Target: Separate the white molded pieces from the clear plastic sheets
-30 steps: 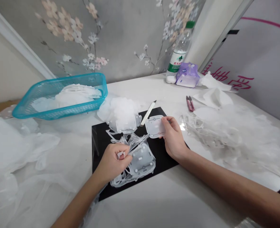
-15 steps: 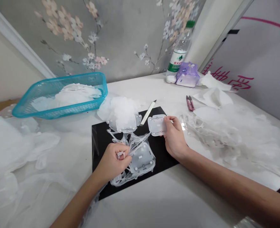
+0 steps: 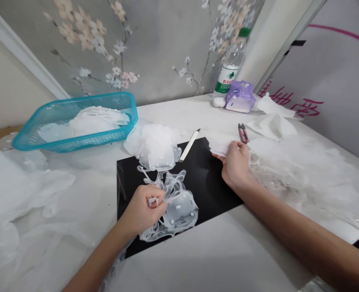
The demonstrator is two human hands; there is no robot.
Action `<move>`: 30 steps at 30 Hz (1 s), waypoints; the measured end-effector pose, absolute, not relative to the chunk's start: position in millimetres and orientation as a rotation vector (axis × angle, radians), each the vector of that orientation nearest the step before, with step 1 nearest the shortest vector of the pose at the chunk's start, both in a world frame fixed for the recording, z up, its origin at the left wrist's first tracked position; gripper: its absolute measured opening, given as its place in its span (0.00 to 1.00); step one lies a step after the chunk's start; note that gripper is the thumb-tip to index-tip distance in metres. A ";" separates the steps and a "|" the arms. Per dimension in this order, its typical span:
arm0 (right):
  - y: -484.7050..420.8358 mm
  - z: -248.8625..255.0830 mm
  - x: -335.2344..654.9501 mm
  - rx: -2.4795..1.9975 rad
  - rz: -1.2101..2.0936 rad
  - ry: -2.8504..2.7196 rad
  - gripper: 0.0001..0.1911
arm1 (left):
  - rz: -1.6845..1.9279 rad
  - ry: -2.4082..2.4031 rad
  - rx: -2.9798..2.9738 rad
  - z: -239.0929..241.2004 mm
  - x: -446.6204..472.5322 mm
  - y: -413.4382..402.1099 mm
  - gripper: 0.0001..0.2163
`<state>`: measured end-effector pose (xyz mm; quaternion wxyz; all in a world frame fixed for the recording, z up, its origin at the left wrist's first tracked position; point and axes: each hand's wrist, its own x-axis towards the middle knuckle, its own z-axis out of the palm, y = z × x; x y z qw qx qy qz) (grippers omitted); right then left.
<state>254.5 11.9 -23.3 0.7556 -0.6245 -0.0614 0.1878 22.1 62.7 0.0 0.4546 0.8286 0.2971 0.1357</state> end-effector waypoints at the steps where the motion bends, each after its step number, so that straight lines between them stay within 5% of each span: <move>1: 11.8 -23.5 254.6 -1.368 0.415 -0.162 0.10 | 0.333 0.735 2.041 0.0 22.2 62.9 0.12; 12: 3.2 -23.6 234.7 -1.382 0.525 -0.493 0.11 | 0.366 0.743 2.013 -0.9 21.5 63.0 0.12; 19: -5.8 -5.0 221.8 -1.357 0.691 -1.767 0.29 | 0.332 0.798 1.908 1.4 22.0 62.9 0.13; 30: -5.6 -9.9 217.3 -1.282 0.661 -1.715 0.03 | 0.668 0.888 1.421 -1.1 22.3 66.6 0.10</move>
